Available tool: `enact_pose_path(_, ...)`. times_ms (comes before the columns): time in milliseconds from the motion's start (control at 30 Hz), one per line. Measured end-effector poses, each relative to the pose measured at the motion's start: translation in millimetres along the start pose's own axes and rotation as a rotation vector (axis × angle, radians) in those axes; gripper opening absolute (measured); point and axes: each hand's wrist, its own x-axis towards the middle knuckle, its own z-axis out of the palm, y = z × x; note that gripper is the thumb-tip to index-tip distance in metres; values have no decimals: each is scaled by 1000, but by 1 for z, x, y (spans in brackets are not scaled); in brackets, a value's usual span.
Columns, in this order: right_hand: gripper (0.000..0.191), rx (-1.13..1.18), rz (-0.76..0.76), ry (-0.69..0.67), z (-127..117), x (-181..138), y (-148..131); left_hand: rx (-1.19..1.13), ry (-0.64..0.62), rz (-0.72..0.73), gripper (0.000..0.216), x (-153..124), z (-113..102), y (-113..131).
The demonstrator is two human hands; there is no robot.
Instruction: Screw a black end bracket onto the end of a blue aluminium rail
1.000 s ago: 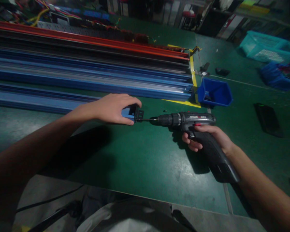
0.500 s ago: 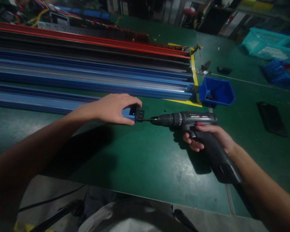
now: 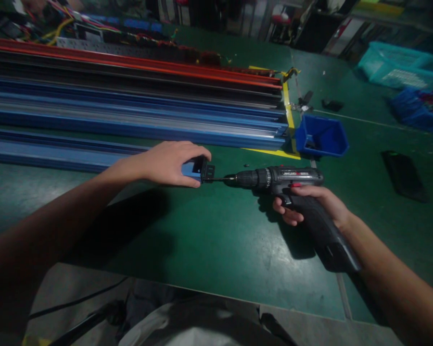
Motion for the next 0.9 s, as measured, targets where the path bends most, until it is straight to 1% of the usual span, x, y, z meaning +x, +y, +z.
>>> enact_pose_path(300,30,-29,6,29,1,0,0,4,8,16,73,0,2,-3)
enact_pose_path(600,33,-44,5,8,-3,1,0,3,3,-2,71,0,0,1)
enact_pose_path(900,33,23,5,21,4,0,-1,0,6,-19,72,1,1,1)
